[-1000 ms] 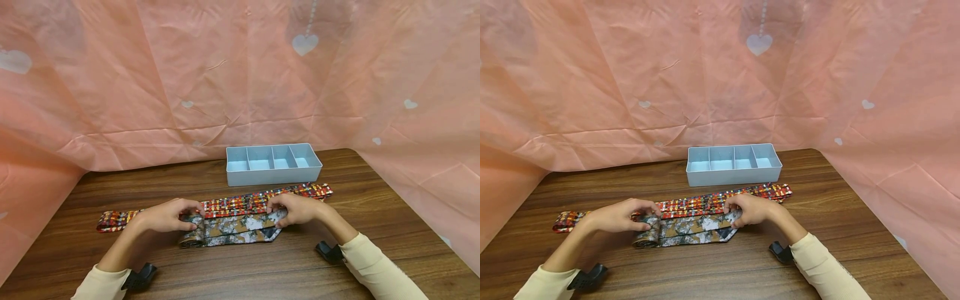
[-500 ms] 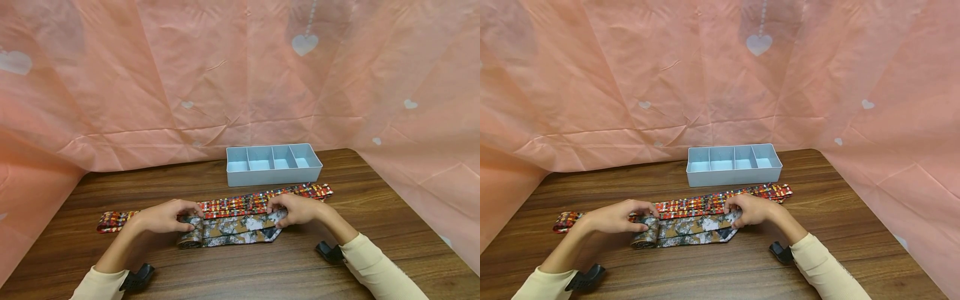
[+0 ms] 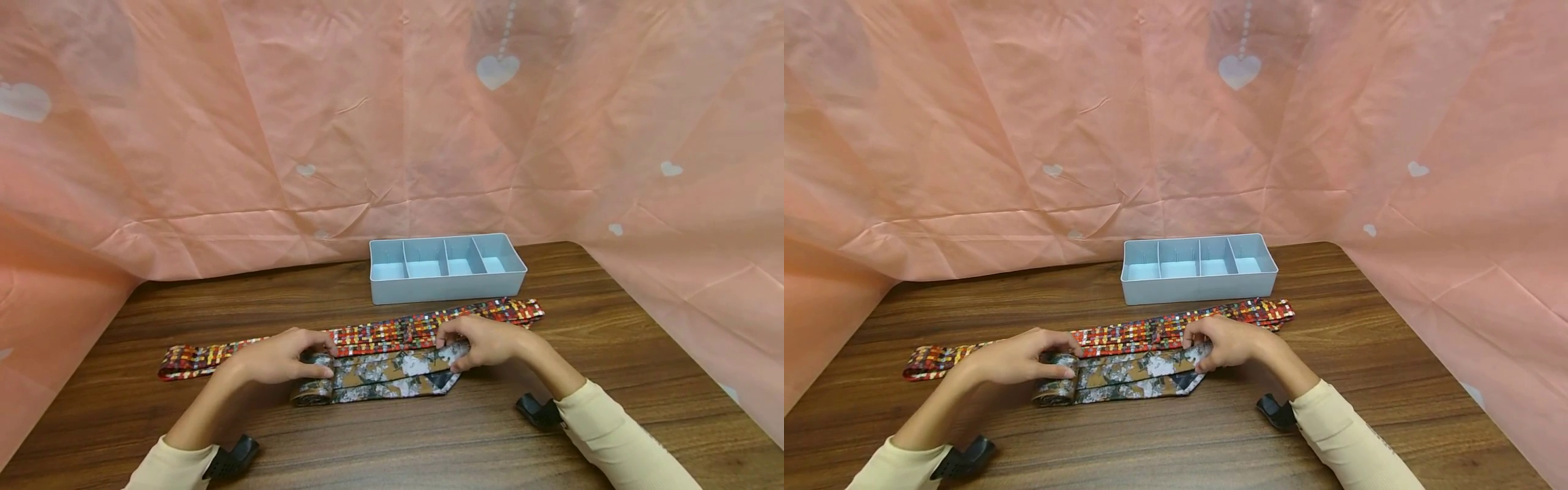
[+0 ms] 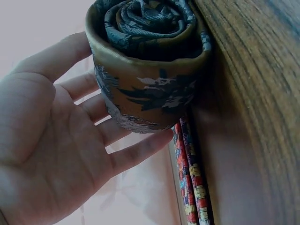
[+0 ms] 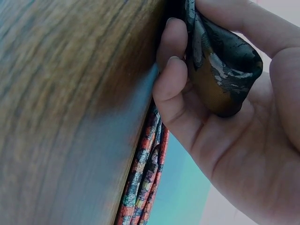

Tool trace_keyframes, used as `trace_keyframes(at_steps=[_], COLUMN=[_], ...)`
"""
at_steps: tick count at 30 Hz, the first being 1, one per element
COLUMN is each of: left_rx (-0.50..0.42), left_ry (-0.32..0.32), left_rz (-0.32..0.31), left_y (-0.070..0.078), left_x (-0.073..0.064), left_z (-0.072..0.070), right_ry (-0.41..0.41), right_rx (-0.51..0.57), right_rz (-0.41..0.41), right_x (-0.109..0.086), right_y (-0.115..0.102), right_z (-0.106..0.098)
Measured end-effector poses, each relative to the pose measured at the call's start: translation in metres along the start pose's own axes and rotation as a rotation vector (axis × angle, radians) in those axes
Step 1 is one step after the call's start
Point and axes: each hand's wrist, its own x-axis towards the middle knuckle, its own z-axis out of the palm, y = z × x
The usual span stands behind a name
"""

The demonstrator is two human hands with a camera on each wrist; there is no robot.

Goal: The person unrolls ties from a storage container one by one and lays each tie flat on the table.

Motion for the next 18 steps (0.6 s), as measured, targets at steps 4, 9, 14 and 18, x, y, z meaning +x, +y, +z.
trace_keyframes(at_steps=[4, 9, 14, 18], left_rx=[0.001, -0.017, -0.072, -0.116], left_ry=[0.002, 0.004, 0.001, 0.001], left_rz=[0.001, 0.017, 0.040, 0.057], left_y=[0.000, -0.002, -0.007, -0.010], left_x=[0.000, -0.002, -0.004, -0.006], left_z=[0.000, -0.002, -0.004, -0.005], right_ry=[-0.004, -0.004, -0.008, -0.010], right_rx=[0.004, 0.006, 0.010, 0.016], right_rz=[0.002, 0.001, -0.001, -0.015], right_x=[0.000, 0.000, 0.000, 0.000], right_y=[-0.002, -0.001, 0.000, 0.002], right_z=[-0.001, -0.001, -0.001, -0.001])
